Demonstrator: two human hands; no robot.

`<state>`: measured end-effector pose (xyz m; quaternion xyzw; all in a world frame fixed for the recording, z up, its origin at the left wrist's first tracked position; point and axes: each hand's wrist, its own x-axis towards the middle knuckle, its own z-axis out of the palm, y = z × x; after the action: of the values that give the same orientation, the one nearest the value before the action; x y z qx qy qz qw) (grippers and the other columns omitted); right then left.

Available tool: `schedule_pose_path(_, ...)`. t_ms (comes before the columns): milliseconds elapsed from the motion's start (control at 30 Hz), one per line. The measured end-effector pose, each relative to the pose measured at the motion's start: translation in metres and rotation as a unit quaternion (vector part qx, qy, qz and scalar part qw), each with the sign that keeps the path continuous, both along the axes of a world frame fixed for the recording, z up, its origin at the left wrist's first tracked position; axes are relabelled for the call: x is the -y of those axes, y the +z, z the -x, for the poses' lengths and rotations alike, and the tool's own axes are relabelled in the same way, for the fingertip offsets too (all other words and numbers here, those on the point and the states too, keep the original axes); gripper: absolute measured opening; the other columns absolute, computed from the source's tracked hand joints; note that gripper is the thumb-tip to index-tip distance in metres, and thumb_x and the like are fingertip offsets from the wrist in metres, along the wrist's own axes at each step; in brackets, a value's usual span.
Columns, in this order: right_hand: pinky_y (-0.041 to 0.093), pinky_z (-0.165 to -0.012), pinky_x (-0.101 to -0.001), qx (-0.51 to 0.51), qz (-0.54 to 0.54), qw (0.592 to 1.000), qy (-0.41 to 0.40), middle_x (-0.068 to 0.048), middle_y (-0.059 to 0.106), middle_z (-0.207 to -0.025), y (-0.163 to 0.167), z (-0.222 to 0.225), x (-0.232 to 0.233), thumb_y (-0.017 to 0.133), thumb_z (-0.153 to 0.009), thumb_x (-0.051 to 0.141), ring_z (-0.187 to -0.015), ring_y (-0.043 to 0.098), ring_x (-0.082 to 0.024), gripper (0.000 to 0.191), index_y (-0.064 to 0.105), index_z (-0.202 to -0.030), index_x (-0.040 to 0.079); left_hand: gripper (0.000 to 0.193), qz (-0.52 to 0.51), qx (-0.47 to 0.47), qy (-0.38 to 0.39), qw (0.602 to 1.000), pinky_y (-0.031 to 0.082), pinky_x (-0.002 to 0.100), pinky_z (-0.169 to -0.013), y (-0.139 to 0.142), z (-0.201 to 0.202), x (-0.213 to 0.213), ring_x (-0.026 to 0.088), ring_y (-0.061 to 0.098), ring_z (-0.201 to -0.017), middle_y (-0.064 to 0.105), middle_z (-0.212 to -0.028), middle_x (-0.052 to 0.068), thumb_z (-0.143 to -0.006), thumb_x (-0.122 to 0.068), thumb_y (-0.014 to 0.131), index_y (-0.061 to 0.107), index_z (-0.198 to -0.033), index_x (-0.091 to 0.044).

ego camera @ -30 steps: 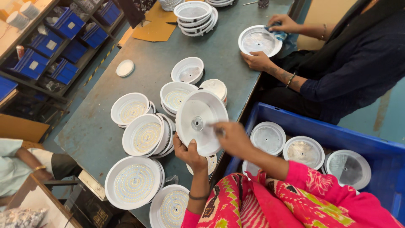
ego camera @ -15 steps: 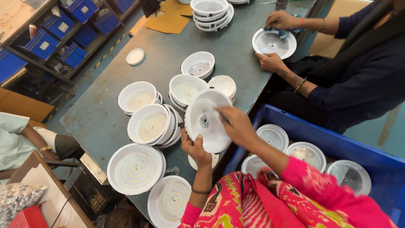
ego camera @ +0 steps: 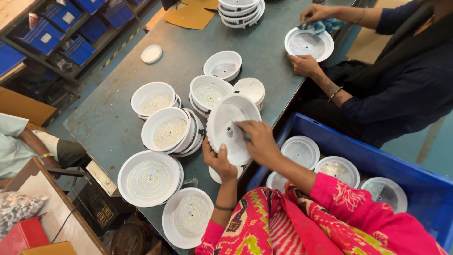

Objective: The person repeatedly picks up white circular LED light housings, applies a white substance from a small container to the center, and stacks the units on the table. The person handles the housings one at a time and places them into growing stacks.

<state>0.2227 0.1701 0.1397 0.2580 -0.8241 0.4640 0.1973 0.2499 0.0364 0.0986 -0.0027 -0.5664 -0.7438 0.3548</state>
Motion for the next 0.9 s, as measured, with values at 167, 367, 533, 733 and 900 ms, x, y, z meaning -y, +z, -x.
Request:
schedule_pose_path(167,0.051,-0.092,-0.0422,0.173,0.031,0.979,0.099,-0.018,0.068,-0.114,0.004,-0.037,0.015,0.065,-0.088,0.003,-0.108,0.065,-0.037,0.043,0.065,-0.131,0.004,0.054,0.050,0.010,0.041,0.998,0.049,0.035,-0.103,-0.009,-0.005,0.004,0.024,0.062,-0.115,0.062,-0.127,0.018,-0.089,-0.016,0.058,0.052,-0.135,0.011)
schedule_pose_path(367,0.050,-0.103,-0.0424,0.034,0.011,0.996,0.078,-0.018,0.065,-0.131,-0.004,-0.032,0.006,0.057,-0.086,-0.005,-0.122,0.061,-0.039,0.051,0.064,-0.136,0.005,0.052,0.006,0.005,0.024,1.000,0.049,0.035,-0.102,-0.011,-0.024,0.006,0.023,0.060,-0.113,0.062,-0.125,0.017,-0.092,-0.016,0.059,0.054,-0.135,0.011)
schedule_pose_path(533,0.050,-0.100,-0.0432,0.110,-0.055,0.979,0.165,-0.017,0.065,-0.127,-0.020,-0.047,0.002,0.061,-0.084,-0.004,-0.117,0.063,-0.037,0.049,0.067,-0.131,0.006,0.050,-0.004,0.036,0.030,0.999,0.050,0.034,-0.100,-0.018,-0.026,0.020,0.021,0.063,-0.110,0.065,-0.121,0.015,-0.089,-0.016,0.060,0.056,-0.132,0.010)
schedule_pose_path(733,0.050,-0.103,-0.0318,0.253,0.106,0.955,0.117,-0.011,0.069,-0.132,-0.025,-0.029,-0.048,0.058,-0.096,-0.002,-0.120,0.065,-0.020,0.039,0.068,-0.134,0.002,0.045,-0.150,0.178,-0.028,0.972,0.055,0.034,-0.087,-0.056,-0.093,0.083,0.020,0.068,-0.096,0.071,-0.111,0.015,-0.090,-0.020,0.063,0.064,-0.125,0.008)
schedule_pose_path(900,0.051,-0.109,-0.0334,0.345,0.299,0.883,0.104,-0.015,0.068,-0.129,-0.031,-0.009,-0.090,0.054,-0.101,-0.001,-0.118,0.067,-0.021,0.036,0.061,-0.135,-0.009,0.043,-0.235,0.342,-0.031,0.909,0.059,0.038,-0.076,-0.089,-0.212,0.162,0.022,0.071,-0.088,0.072,-0.105,0.016,-0.096,-0.027,0.067,0.066,-0.121,0.009)
